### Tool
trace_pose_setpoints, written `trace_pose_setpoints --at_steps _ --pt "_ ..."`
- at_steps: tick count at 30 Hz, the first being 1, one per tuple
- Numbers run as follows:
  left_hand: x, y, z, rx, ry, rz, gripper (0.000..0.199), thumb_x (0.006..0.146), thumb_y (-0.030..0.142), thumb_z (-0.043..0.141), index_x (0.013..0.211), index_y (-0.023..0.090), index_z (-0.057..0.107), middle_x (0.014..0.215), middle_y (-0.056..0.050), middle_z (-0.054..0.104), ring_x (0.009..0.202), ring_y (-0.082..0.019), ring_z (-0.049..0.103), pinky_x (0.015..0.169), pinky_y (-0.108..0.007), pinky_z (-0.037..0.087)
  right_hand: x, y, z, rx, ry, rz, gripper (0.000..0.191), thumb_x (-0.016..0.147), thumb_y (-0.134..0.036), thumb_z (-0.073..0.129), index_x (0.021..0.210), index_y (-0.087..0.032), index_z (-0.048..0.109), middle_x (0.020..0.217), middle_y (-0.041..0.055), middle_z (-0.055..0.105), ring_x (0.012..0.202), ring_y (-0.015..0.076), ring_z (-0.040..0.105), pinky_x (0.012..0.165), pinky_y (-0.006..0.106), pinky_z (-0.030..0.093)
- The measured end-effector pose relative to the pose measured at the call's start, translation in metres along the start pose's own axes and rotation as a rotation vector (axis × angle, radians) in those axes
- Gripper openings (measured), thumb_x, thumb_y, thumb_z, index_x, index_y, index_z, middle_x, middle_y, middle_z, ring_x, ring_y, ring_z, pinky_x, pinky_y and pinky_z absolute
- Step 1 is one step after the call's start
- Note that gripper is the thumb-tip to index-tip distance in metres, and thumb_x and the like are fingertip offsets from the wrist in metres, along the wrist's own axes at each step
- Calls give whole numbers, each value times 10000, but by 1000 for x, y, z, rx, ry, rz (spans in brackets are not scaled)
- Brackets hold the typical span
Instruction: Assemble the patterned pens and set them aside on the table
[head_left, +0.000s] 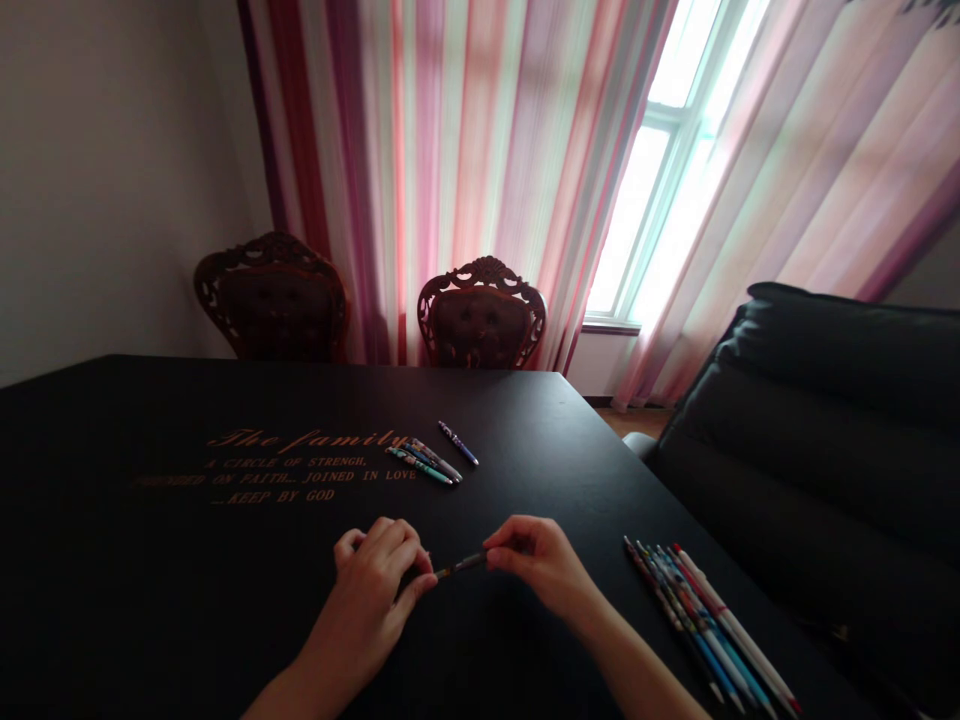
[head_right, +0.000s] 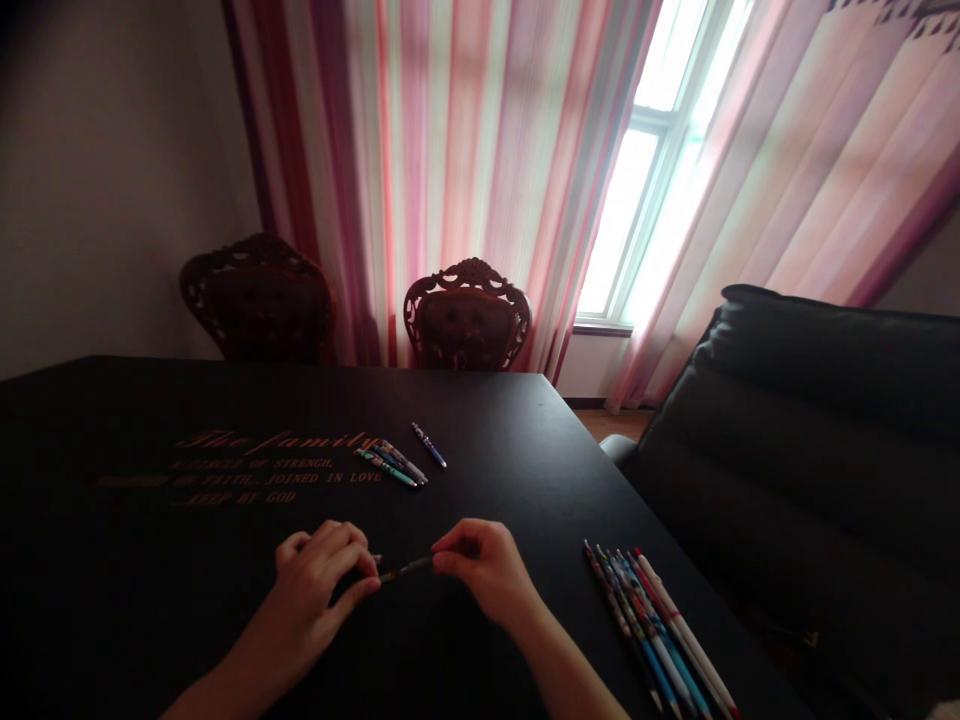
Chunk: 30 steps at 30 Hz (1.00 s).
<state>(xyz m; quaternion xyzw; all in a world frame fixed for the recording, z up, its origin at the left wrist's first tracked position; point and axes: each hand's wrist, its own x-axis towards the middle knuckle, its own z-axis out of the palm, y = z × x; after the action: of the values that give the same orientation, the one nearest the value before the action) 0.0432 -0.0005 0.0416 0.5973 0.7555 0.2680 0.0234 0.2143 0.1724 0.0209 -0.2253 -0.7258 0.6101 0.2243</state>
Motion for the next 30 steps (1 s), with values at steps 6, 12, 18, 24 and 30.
trace_pose_setpoints --at_steps 6,12,18,24,30 --pt "1 -18 2 44 31 -47 211 853 354 657 1055 297 628 1092 -10 635 1052 -233 537 924 -420 264 3 0 -7 76 58 15 315 688 -444 802 819 -169 721 728 34 733 714 187 667 681 290 474" --pt "6 -31 1 105 10 -123 131 844 208 606 918 295 670 1091 -1 649 1082 -227 533 912 -435 259 9 3 -26 71 137 29 371 646 -485 817 794 -159 718 707 41 729 689 183 659 683 293 475" --pt "8 -26 -1 49 -5 -156 90 869 274 583 925 296 650 975 13 689 994 -212 566 921 -442 258 9 3 -24 59 136 30 399 636 -514 813 793 -159 721 702 46 727 689 192 662 662 296 482" --pt "7 -23 -2 -9 -44 -139 88 878 284 573 921 306 646 957 28 686 960 -199 577 939 -455 249 8 0 -20 69 120 26 388 631 -505 817 793 -166 724 699 41 727 687 192 666 670 303 488" --pt "3 -9 2 -101 -81 -90 74 871 260 580 917 285 632 932 26 681 924 -189 588 933 -433 282 2 2 0 82 32 7 312 642 -424 833 797 -181 715 723 18 719 682 173 652 651 284 473"
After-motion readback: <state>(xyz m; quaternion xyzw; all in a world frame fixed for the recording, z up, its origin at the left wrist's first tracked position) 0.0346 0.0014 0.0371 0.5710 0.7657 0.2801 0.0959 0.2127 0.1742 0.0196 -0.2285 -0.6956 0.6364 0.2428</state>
